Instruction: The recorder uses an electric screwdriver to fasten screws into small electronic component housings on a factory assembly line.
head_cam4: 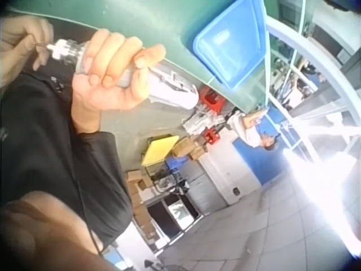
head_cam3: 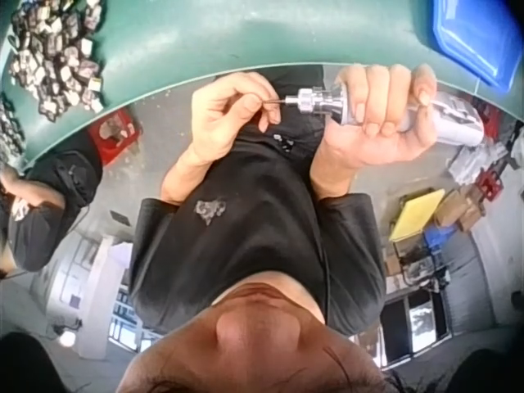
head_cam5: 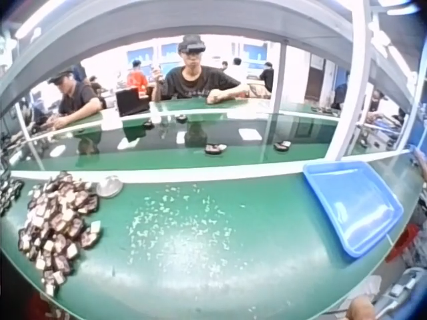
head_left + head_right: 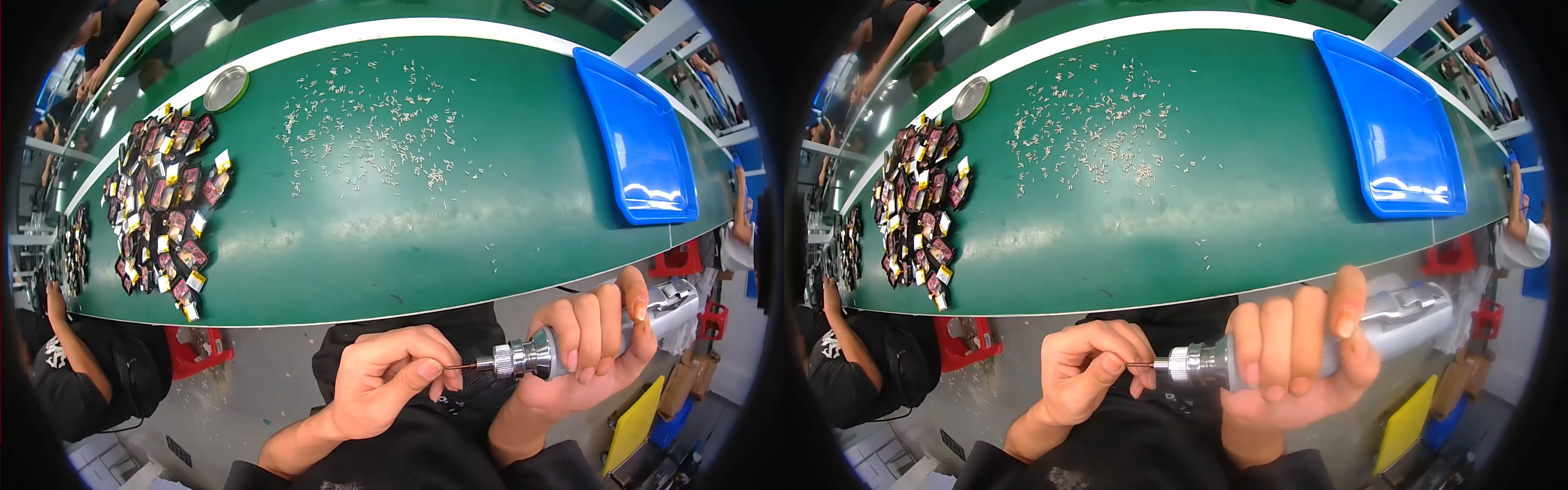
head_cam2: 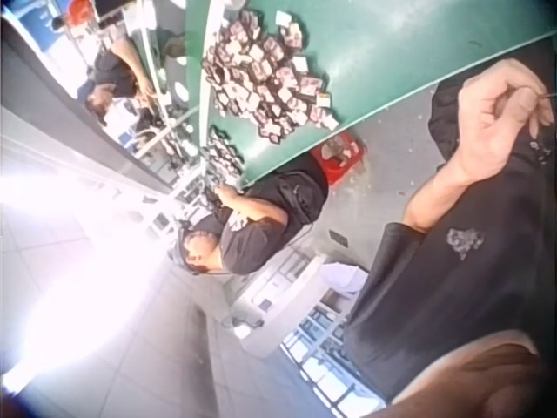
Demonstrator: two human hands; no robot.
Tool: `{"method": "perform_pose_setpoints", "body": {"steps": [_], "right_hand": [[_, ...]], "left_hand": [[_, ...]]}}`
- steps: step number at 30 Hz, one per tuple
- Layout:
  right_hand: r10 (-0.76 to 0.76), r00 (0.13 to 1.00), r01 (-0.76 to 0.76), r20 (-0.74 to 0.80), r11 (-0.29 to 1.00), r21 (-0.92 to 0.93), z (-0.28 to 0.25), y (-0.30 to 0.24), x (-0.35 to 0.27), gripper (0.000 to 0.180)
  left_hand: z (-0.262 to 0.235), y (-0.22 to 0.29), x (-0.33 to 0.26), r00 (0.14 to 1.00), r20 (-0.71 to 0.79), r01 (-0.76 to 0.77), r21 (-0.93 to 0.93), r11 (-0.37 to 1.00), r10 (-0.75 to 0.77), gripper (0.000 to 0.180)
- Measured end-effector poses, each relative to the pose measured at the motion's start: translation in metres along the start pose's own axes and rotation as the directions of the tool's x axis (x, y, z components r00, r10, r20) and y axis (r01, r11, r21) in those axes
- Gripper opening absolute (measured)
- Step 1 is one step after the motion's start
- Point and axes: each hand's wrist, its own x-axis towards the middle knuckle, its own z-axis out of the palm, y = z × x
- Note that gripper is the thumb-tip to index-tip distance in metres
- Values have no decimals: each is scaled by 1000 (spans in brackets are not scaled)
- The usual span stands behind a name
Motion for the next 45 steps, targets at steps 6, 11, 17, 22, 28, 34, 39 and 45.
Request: {"method": "perform_pose_setpoints", "body": {"steps": [6, 11, 17, 22, 28, 34, 39, 45], "right_hand": [[-23, 1000, 24, 12, 993, -112, 4, 3, 3, 8], [-47, 995, 67, 92, 971, -228, 1, -2, 5, 8], [-40, 997, 35, -66, 997, -74, -8, -5, 10, 11], [-127, 980, 114, -155, 989, -93, -16, -12, 24, 11], [-158, 959, 128, -236, 982, -138, -44, -10, 49, 9], [-43, 972, -2, -230, 982, -191, -51, -10, 47, 11], [28, 983, -54, -181, 989, -136, -44, -14, 48, 11], [-14, 973, -42, -228, 970, -239, -50, -10, 45, 11]], "left_hand": [[1, 10, 5, 998, -15, -48, 248, 968, 54, 11], [6, 2, 15, 937, 72, -301, 658, 690, 341, 4], [9, 13, 23, 990, 74, -138, 638, 757, 119, 4], [15, 46, 65, 941, 282, -336, 855, 394, 190, 17], [-43, 94, 230, 937, 142, -62, 967, -248, 320, 31], [-100, 89, 354, 906, -46, 236, 879, -414, 420, 41], [-106, 79, 382, 924, 24, 177, 858, -482, 382, 24], [-132, 81, 370, 877, 277, 5, 812, -583, 393, 26]]}}
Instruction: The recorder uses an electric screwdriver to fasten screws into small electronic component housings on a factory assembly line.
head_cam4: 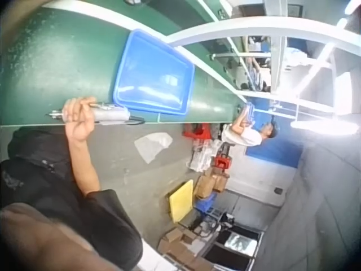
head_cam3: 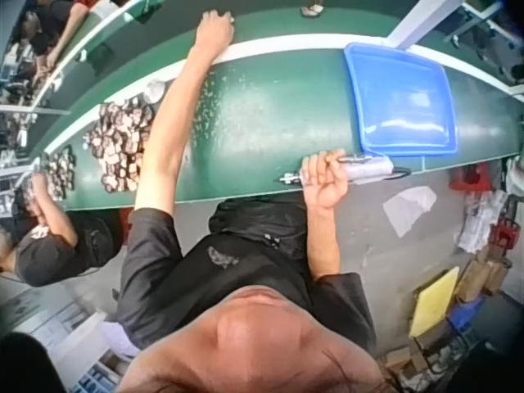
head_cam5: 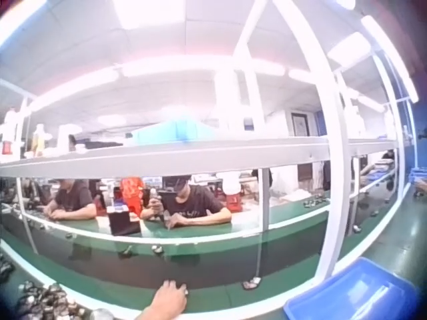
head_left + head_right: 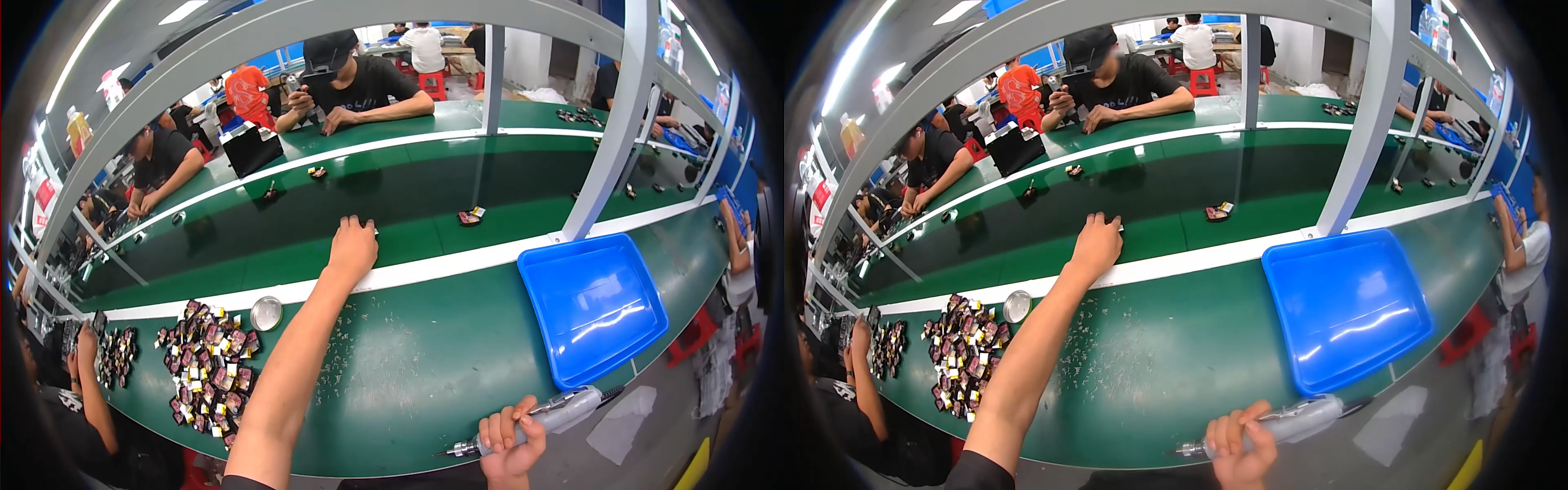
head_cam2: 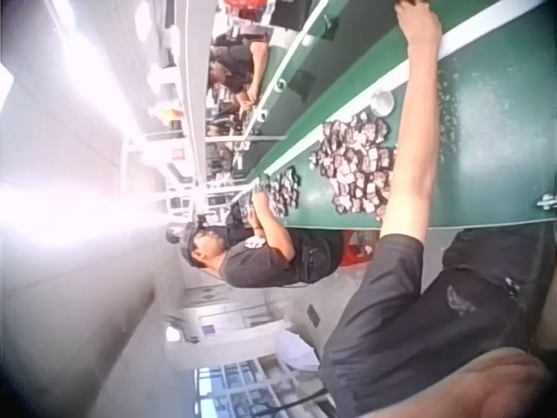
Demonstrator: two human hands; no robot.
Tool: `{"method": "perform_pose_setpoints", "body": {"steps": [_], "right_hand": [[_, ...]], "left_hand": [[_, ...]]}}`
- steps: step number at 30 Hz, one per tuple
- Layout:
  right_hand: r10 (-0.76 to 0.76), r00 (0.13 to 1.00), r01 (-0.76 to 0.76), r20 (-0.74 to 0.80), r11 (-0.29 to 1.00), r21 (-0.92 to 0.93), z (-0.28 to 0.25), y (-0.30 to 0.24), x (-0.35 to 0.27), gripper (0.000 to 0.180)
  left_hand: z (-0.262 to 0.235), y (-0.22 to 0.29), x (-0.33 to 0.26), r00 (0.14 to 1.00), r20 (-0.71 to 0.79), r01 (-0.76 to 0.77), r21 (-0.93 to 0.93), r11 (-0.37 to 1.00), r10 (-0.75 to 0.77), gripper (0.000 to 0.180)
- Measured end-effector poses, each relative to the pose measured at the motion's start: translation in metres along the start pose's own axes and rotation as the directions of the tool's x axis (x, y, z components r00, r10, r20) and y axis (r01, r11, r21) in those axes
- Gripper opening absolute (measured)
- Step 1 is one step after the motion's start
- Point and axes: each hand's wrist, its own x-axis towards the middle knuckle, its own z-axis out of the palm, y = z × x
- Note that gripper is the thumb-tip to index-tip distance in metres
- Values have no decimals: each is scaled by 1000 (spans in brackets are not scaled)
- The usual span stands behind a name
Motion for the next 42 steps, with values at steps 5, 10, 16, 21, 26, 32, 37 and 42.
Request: {"method": "perform_pose_setpoints", "body": {"steps": [5, 10, 16, 21, 26, 32, 37, 42], "right_hand": [[16, 999, -17, 43, 1000, 10, 0, 0, 0, 10], [-48, 999, 48, 25, 999, -1, -9, -10, -9, 10], [24, 980, -25, 199, 1000, -1, 14, 0, -44, 9], [210, 956, -213, 206, 977, -8, 21, 27, -70, 10], [324, 932, -325, 165, 946, -22, 25, 63, -91, 9], [367, 930, -365, -27, 909, -203, 36, 78, -94, 12], [429, 903, -420, 15, 892, -168, 34, 69, -87, 13], [301, 907, -222, 295, 937, -271, 51, 17, -53, 18]], "left_hand": [[-48, -5, -32, 997, -8, -80, -276, 958, 81, 30], [-150, 53, -155, 925, 50, -317, -443, 839, 376, 43], [-204, 86, -277, 876, 246, -256, -493, 831, 416, 50], [-202, 91, -280, 944, 221, -57, -624, 780, 246, 36], [-191, 92, -278, 939, 179, -161, -531, 832, 295, 30], [-186, 97, -285, 913, -40, -387, -393, 834, 405, 30], [-192, 94, -281, 897, 59, -382, -399, 834, 439, 29], [-201, 96, -280, 899, 192, -268, -471, 841, 394, 34]]}}
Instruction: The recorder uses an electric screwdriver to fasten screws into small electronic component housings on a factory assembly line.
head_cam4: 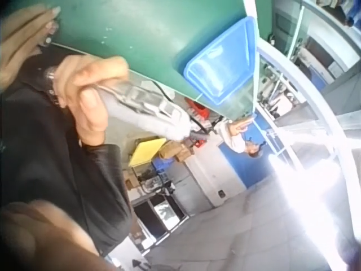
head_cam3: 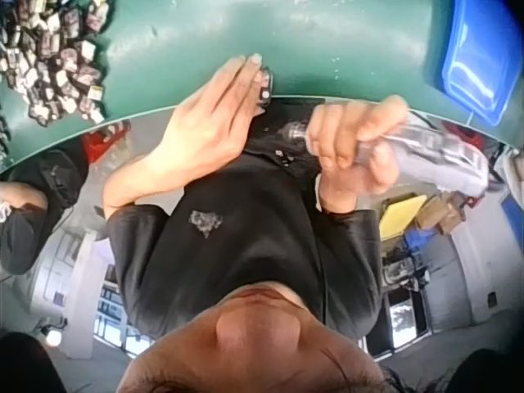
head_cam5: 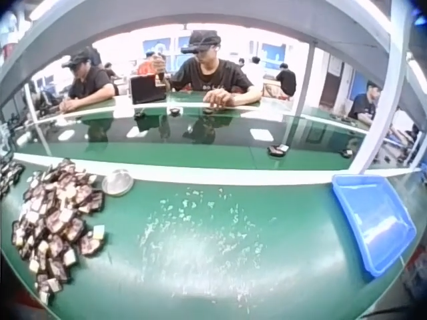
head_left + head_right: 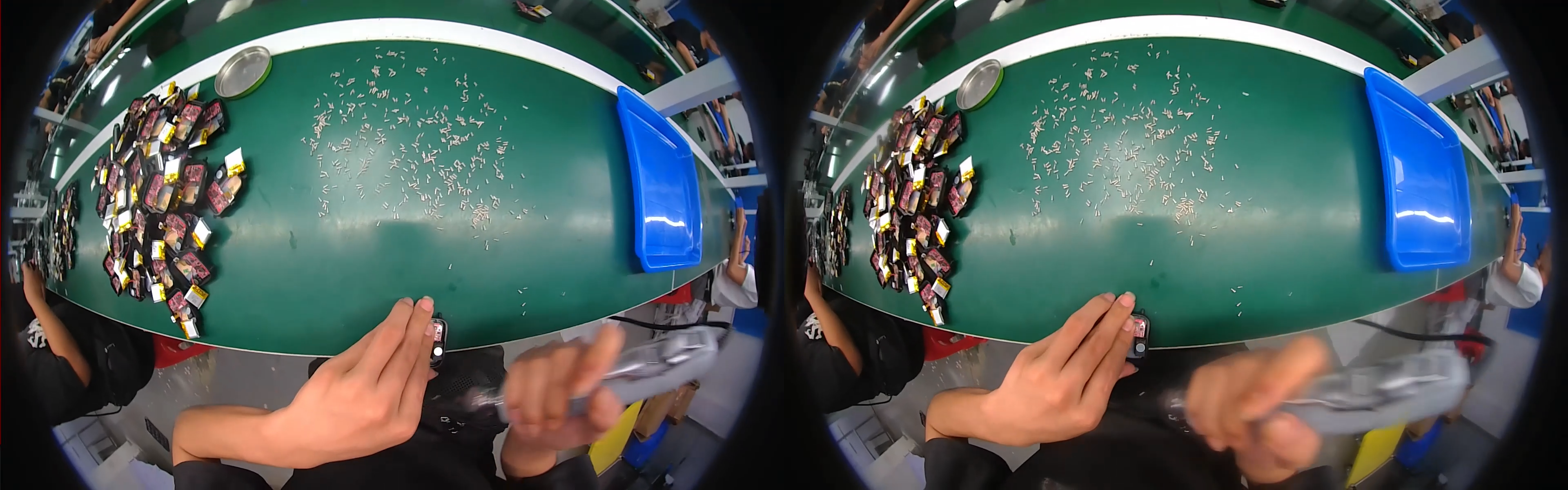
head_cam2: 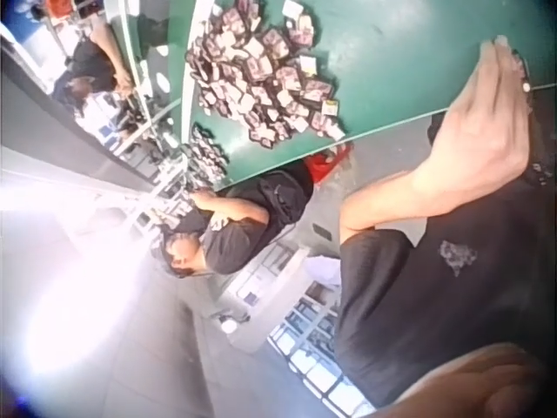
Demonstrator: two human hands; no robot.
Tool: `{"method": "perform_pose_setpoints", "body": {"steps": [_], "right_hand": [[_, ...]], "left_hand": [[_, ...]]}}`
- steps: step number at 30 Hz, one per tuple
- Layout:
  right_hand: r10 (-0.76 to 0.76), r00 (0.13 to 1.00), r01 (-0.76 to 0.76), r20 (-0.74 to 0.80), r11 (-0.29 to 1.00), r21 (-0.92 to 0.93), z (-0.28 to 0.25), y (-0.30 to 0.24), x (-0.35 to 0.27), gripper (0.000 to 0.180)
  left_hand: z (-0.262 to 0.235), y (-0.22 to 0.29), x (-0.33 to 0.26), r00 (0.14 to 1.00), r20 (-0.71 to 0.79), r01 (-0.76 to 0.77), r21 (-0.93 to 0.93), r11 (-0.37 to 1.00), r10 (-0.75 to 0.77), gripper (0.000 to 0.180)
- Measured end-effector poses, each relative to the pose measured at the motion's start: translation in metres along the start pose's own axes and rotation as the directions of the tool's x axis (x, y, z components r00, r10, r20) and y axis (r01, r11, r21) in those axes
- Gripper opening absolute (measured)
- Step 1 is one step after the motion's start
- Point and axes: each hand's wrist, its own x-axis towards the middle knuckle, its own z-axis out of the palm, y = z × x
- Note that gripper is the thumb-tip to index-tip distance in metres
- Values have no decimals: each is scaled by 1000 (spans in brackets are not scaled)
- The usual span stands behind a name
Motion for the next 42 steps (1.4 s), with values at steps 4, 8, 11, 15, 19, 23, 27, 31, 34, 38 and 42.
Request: {"method": "perform_pose_setpoints", "body": {"steps": [4, 8, 11, 15, 19, 23, 27, 31, 34, 38, 42], "right_hand": [[-117, 985, 138, 127, 976, -168, 5, -12, 36, 15], [-105, 985, 137, 138, 960, -243, 4, -5, 49, 15], [-78, 984, 121, 162, 952, -280, 2, 2, 53, 15], [-115, 985, 144, 126, 955, -259, 2, 10, 54, 15], [-111, 986, 143, 128, 948, -285, 5, 11, 55, 17], [-72, 971, 148, 230, 931, -332, 7, 13, 61, 22], [19, 975, 66, 221, 926, -371, 16, 17, 65, 25], [-4, 958, 123, 287, 909, -398, 23, 14, 71, 25], [112, 983, -58, 145, 941, -334, 25, 9, 69, 25], [64, 968, 9, 242, 957, -290, 20, 10, 65, 24], [22, 870, 88, 493, 976, -198, 5, 12, 71, 22]], "left_hand": [[1, 1, -7, 997, 73, -16, 49, 999, 12, 32], [5, 4, -6, 998, 59, -4, 108, 994, -2, 27], [6, 4, -5, 999, 39, 20, 84, 996, -23, 26], [9, 2, -5, 999, 27, 27, 74, 997, -29, 27], [11, 2, -6, 1000, -4, 29, 60, 998, -29, 28], [13, 0, -6, 999, -30, 15, 45, 999, -13, 27], [17, -5, -11, 997, -69, -14, 80, 997, 20, 27], [10, -6, -11, 998, -59, -31, 115, 993, 38, 30], [-2, -3, -11, 998, 37, -47, 93, 995, 43, 43], [2, 4, -12, 999, -9, -37, 158, 987, 39, 44], [2, 0, -18, 996, 16, -93, 164, 982, 92, 43]]}}
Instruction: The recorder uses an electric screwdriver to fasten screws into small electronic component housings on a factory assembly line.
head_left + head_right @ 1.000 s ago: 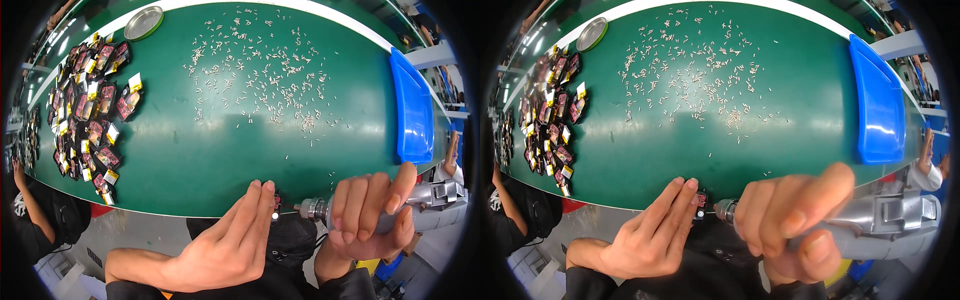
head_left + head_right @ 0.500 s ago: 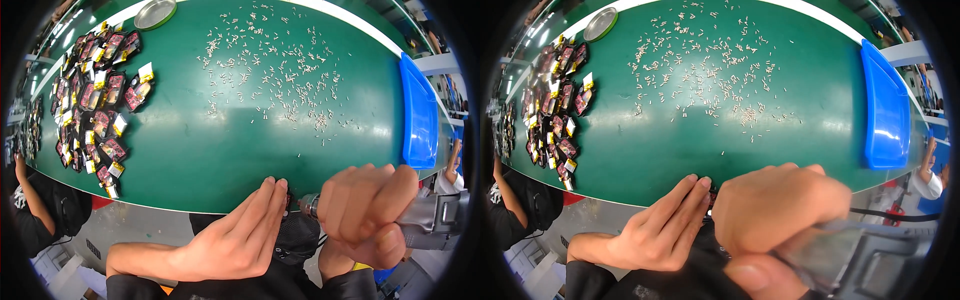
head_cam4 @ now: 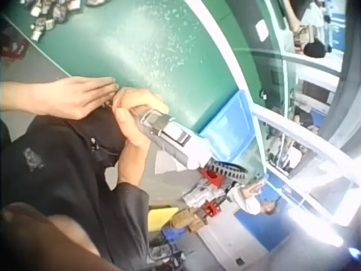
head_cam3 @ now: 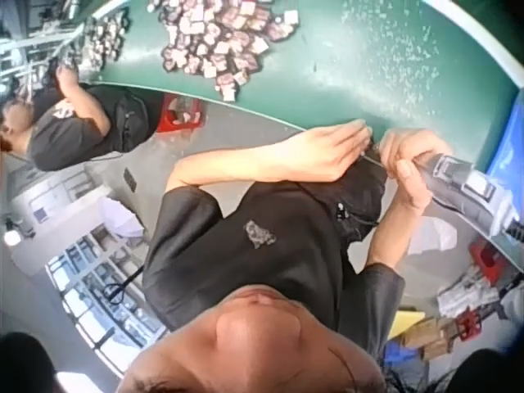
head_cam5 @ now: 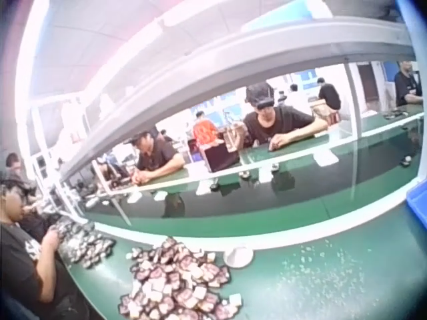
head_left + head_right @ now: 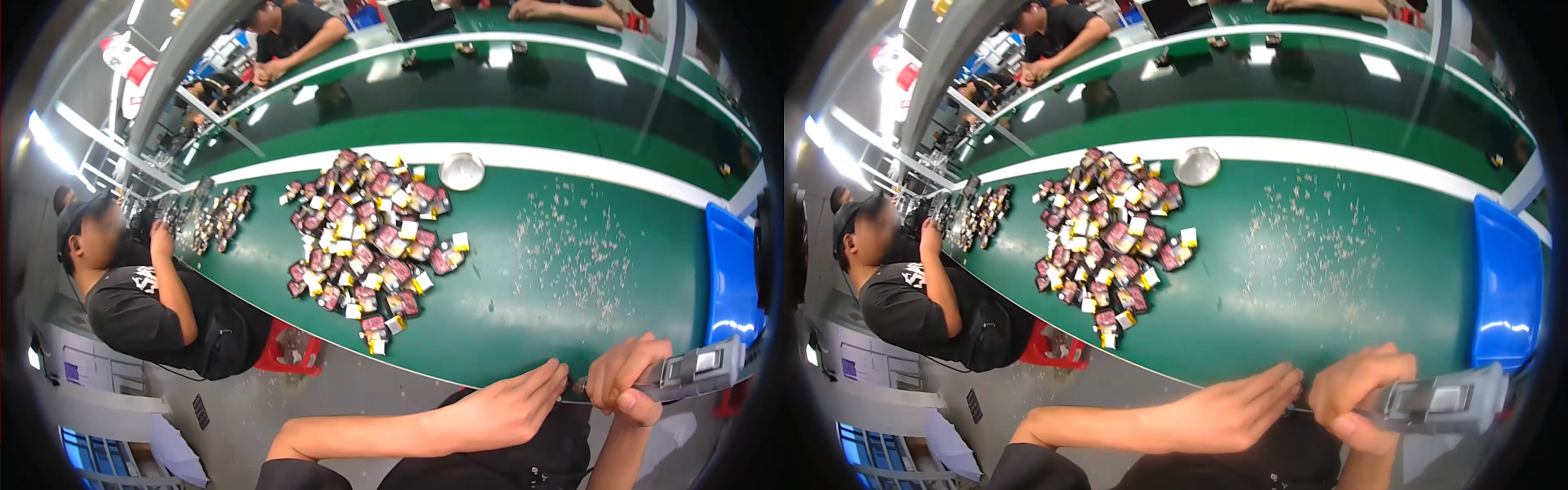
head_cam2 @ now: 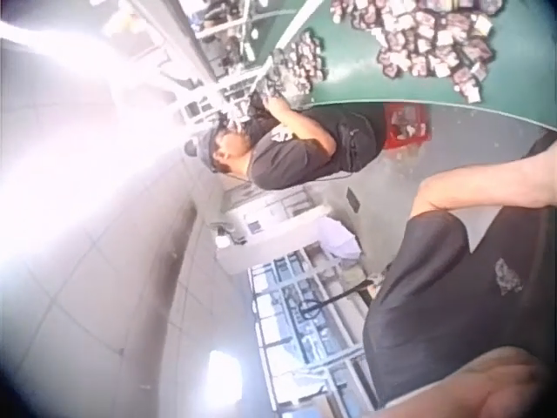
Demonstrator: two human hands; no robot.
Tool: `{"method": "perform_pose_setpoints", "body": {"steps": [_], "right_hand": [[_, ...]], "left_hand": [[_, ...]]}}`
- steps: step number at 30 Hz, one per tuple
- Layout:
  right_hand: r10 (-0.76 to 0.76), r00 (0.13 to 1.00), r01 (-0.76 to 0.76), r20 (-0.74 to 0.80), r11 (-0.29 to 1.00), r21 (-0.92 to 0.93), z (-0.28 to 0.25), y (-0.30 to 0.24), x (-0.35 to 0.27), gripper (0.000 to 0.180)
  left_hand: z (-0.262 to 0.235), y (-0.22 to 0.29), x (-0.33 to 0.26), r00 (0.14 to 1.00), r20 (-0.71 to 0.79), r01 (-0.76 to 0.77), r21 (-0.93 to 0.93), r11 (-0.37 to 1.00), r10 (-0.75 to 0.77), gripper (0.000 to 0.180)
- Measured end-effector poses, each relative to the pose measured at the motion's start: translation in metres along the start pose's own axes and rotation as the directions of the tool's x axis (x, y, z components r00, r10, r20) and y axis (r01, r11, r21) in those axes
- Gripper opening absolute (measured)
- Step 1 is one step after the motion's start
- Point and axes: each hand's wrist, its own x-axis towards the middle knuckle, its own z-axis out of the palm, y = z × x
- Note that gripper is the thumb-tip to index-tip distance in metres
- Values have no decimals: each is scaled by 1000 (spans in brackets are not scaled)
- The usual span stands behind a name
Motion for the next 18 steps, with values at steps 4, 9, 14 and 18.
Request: {"method": "perform_pose_setpoints", "body": {"steps": [4, 9, 14, 18], "right_hand": [[-164, 979, 181, -120, 973, 146, -9, -18, -13, 15], [-219, 921, 265, -322, 958, 105, -25, -30, -40, 15], [-159, 893, 210, -422, 975, 77, -34, -34, -63, 13], [-121, 865, 232, -487, 957, 174, -53, -20, -66, 10]], "left_hand": [[-22, -30, -21, 982, -84, 153, -177, 972, -170, 44], [-59, -141, -65, 795, -349, 588, 248, 770, -496, 45], [-88, -103, -55, 768, -346, 632, 273, 725, -539, 38], [-58, -17, -61, 891, 58, 409, -530, 743, -449, 9]]}}
